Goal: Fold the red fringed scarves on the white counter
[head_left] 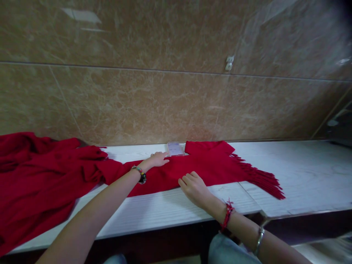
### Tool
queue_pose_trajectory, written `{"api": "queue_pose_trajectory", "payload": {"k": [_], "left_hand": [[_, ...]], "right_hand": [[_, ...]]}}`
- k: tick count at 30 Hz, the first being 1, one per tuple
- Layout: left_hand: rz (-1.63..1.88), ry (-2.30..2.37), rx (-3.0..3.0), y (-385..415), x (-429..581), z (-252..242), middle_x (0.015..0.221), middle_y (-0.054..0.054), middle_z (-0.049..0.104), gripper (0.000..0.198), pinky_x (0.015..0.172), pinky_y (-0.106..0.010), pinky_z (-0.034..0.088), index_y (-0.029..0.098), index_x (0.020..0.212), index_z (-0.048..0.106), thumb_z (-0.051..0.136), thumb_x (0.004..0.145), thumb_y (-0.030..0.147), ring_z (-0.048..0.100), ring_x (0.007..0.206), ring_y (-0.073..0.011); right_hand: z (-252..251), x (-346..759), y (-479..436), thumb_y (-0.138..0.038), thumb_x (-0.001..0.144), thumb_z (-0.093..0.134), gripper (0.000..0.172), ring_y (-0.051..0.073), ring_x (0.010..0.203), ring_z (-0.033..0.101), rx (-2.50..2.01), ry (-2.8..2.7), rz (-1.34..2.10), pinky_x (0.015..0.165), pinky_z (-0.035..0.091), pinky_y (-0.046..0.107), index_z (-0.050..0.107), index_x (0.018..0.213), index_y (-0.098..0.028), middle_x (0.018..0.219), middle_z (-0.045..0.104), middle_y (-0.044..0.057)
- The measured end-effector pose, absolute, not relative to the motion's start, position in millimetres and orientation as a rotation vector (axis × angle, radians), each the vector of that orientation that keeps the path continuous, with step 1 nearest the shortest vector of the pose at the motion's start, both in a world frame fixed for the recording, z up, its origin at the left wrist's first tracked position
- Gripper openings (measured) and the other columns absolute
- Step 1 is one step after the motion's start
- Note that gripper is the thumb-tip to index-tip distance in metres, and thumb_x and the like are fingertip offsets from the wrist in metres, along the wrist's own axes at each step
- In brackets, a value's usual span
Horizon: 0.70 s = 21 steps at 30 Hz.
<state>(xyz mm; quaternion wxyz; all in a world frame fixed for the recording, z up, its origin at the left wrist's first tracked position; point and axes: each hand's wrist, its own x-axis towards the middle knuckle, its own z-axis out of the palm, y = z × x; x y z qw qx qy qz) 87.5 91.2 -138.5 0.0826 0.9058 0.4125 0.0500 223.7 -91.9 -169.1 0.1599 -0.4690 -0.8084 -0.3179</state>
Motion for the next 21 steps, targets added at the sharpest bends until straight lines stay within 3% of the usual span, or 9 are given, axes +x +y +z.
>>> {"api": "queue_pose_trajectory", "payload": {"k": [5,10,15,21], "left_hand": [[0.214,1.139,2.565,107.1,94.5,-138.0,0.086,-0.005,0.065,0.027,0.063,-0.023,0.039,0.016,0.089,0.063,0.048,0.075,0.034,0.056,0.073,-0.0160],[0.188,1.020,2.442,117.2,99.4,-131.5,0.053,0.002,0.056,0.032,0.047,-0.021,0.030,0.013,0.066,0.063,0.054,0.066,0.044,0.044,0.051,-0.0110],[0.167,0.937,2.356,115.3,114.1,-126.6,0.048,0.004,0.052,0.025,0.047,-0.021,0.029,0.015,0.062,0.062,0.060,0.056,0.039,0.041,0.049,-0.0104],[0.221,0.895,2.288,118.4,127.7,-121.9,0.051,0.004,0.052,0.018,0.050,-0.022,0.029,0.015,0.056,0.059,0.060,0.055,0.032,0.041,0.053,-0.0105]], "right_hand": [[-172.1,220.9,-91.9,-0.007,0.079,0.050,0.014,0.016,0.058,0.044,-1.311,-2.314,-0.935,0.058,0.024,0.032,0.052,0.069,-0.016,0.062,0.053,0.002],[-171.5,218.6,-90.7,-0.007,0.080,0.049,0.013,0.016,0.059,0.045,-1.280,-2.329,-0.943,0.059,0.026,0.032,0.053,0.071,-0.016,0.064,0.054,0.002],[-167.2,219.1,-93.4,-0.008,0.082,0.047,0.014,0.016,0.060,0.045,-1.241,-2.321,-0.923,0.059,0.027,0.031,0.053,0.072,-0.016,0.065,0.055,0.002],[-163.6,217.5,-95.1,-0.009,0.082,0.048,0.012,0.016,0.062,0.046,-1.287,-2.329,-0.916,0.059,0.027,0.031,0.053,0.074,-0.016,0.068,0.055,0.003]]}}
